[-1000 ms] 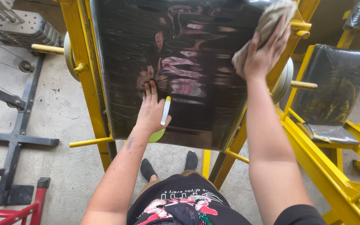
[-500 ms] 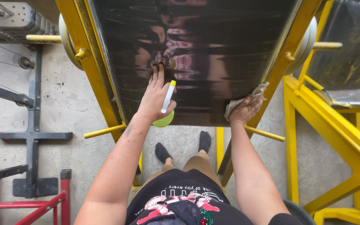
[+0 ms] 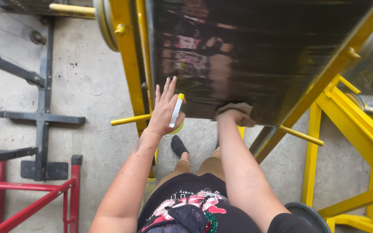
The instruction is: Wiping down and sanitizing various yellow workout machines with a spray bottle and cloth.
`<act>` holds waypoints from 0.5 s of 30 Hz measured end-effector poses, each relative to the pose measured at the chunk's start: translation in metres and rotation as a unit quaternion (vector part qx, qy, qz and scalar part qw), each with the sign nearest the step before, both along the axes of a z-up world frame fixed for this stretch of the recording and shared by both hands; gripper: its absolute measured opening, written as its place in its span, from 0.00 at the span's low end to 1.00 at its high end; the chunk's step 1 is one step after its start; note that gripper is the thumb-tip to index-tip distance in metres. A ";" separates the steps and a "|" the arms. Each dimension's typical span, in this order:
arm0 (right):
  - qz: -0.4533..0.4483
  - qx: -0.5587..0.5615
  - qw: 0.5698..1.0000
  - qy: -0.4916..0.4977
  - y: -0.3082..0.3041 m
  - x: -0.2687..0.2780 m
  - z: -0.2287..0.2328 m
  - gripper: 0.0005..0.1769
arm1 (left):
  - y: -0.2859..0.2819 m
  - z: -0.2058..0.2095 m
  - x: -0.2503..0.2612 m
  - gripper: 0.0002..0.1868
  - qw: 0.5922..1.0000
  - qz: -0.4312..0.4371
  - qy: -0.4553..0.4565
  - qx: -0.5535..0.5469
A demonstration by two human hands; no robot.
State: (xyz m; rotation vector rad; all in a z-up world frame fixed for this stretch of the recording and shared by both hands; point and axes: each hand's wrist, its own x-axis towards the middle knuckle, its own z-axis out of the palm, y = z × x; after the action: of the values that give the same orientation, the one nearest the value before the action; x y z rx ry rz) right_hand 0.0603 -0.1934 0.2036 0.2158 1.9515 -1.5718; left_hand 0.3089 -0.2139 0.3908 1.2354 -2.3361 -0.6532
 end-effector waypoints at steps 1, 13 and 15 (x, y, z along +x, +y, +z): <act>-0.002 -0.011 0.999 -0.041 -0.008 0.022 0.004 0.33 | 0.000 0.000 0.007 0.18 1.000 0.007 0.007 -0.004; -0.068 -0.090 0.840 -0.531 -0.058 0.229 0.041 0.36 | 0.029 -0.014 0.098 0.17 0.984 0.163 0.055 -0.048; -0.077 -0.094 0.816 -0.565 -0.074 0.241 0.034 0.36 | 0.036 -0.012 0.106 0.17 0.978 0.188 0.068 -0.054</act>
State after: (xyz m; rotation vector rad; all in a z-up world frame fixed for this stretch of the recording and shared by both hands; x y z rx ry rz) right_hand 0.3017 -0.2678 0.2378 0.9859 0.8372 -1.2182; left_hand 0.4149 -0.1776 0.3785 1.4774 -1.9273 -0.4584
